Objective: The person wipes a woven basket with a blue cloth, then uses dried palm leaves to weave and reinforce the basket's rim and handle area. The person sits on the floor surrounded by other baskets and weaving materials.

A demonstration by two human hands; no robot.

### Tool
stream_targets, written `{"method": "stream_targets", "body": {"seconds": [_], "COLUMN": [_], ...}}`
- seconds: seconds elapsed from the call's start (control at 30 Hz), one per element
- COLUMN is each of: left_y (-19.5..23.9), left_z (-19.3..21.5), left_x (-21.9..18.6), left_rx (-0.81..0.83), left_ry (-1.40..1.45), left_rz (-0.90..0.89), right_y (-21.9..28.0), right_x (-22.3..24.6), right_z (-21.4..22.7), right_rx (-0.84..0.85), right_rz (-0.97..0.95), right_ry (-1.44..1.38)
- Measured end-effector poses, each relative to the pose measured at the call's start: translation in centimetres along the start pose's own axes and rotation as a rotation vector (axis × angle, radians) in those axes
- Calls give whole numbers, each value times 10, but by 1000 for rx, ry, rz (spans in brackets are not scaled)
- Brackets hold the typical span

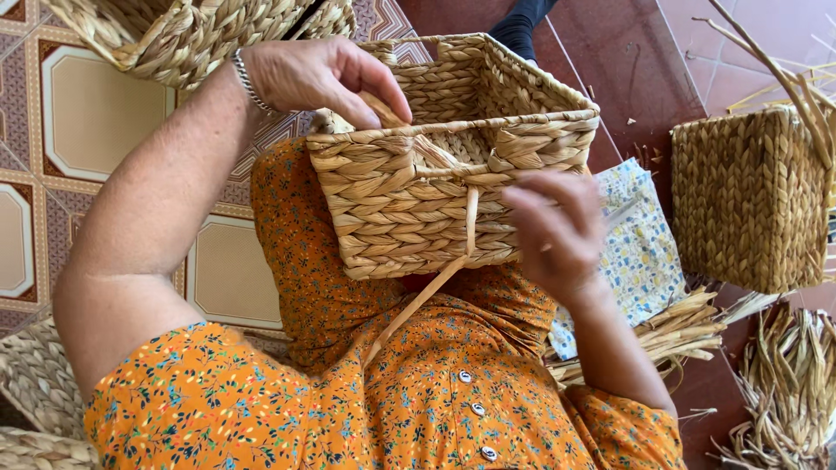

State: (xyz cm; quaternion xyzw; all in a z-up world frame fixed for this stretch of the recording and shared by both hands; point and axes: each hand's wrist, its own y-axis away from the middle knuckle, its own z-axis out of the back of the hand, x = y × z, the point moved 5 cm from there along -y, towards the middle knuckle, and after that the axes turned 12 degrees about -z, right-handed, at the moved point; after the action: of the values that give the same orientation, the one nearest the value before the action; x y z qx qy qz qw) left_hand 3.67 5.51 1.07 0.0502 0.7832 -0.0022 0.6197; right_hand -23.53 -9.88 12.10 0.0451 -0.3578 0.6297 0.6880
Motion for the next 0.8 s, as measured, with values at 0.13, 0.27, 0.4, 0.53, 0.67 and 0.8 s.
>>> {"method": "stream_targets", "body": {"seconds": [0.13,0.27,0.4,0.53,0.67,0.8], "left_y": [-4,-26,-50,-62,-66,-73], "left_z": [0,-9,-12,-8,-12,-29], "left_x": [-3,-4,0,6,32,44], "left_rx": [-31,32,86,94,30,240], "left_ry": [49,132,421,445,313,35], "left_rz": [-141,-313,-307,-307,-72,181], "right_y": [25,27,22,16,16,13], "right_x": [26,27,24,28,28,28], "right_z": [-36,-41,-46,-56,-59,-60], "right_rx": [99,105,124,154,181,194], "right_rz": [121,93,13,-55,-75,-81], "right_ry": [21,-8,81,211,270,267]}}
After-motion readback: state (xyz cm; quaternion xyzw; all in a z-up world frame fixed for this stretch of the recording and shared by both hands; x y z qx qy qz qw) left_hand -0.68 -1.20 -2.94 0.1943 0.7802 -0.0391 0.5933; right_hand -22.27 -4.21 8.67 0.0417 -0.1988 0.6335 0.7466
